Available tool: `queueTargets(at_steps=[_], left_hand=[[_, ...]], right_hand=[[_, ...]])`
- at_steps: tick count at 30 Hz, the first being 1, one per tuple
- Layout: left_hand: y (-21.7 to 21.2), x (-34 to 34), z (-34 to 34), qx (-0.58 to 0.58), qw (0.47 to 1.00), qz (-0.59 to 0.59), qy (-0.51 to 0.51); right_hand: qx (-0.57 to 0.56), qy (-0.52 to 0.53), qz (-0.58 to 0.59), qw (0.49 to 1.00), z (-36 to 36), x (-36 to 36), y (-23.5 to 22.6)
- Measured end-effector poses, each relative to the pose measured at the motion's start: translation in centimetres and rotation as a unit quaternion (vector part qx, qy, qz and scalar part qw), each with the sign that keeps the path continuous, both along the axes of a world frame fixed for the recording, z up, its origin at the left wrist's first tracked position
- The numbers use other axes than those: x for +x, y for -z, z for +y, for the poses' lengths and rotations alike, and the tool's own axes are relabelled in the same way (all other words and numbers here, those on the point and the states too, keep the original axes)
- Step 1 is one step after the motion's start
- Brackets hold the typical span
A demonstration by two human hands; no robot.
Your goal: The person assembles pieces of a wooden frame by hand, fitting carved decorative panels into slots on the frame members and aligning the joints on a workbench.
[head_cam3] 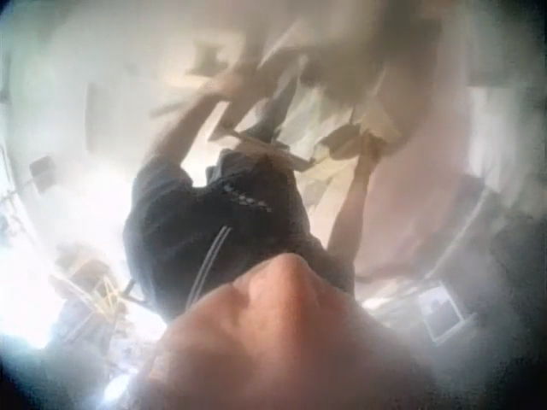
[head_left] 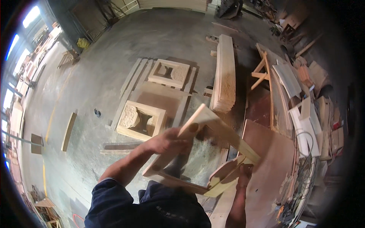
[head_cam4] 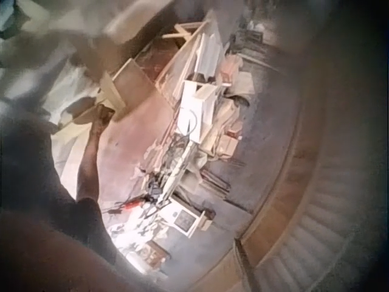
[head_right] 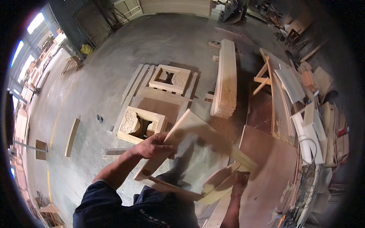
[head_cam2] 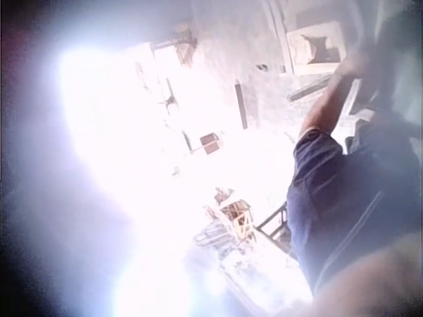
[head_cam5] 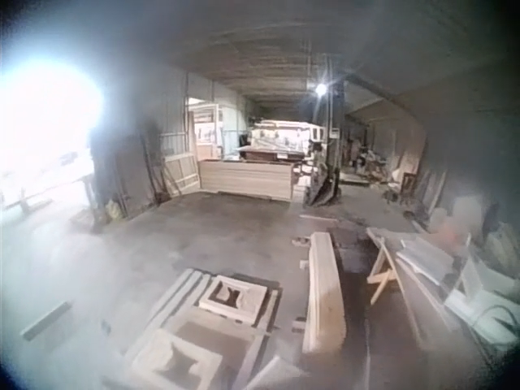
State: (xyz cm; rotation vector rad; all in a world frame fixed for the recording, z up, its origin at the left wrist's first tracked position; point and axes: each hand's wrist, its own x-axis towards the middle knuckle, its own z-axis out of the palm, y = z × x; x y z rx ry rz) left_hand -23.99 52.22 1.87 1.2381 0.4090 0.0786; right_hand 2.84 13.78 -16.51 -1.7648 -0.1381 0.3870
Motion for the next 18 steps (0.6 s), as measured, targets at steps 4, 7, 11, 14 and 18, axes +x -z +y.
queueTargets(at_steps=[4,7,11,14,18], left_hand=[[-6.7,-0.4,1.9,0.083,0.992,-0.027,0.091],[-7.6,1.2,2.0,0.125,0.987,-0.059,0.079],[-0.8,5.4,1.9,0.252,0.966,-0.059,-0.015],[3.2,9.5,1.9,0.329,0.941,0.055,-0.06],[3.4,11.2,6.8,0.27,0.946,0.078,-0.158]], right_hand=[[0.017,0.0,0.063,0.998,8.4,-1.2,-0.3],[-0.046,-0.262,-0.039,0.963,14.9,-2.4,-3.7],[0.093,-0.455,0.178,0.868,23.7,-8.7,-10.7],[0.1,-0.45,0.077,0.884,25.0,-8.6,-6.7],[-0.027,-0.508,0.055,0.859,32.4,-7.9,-9.1]])
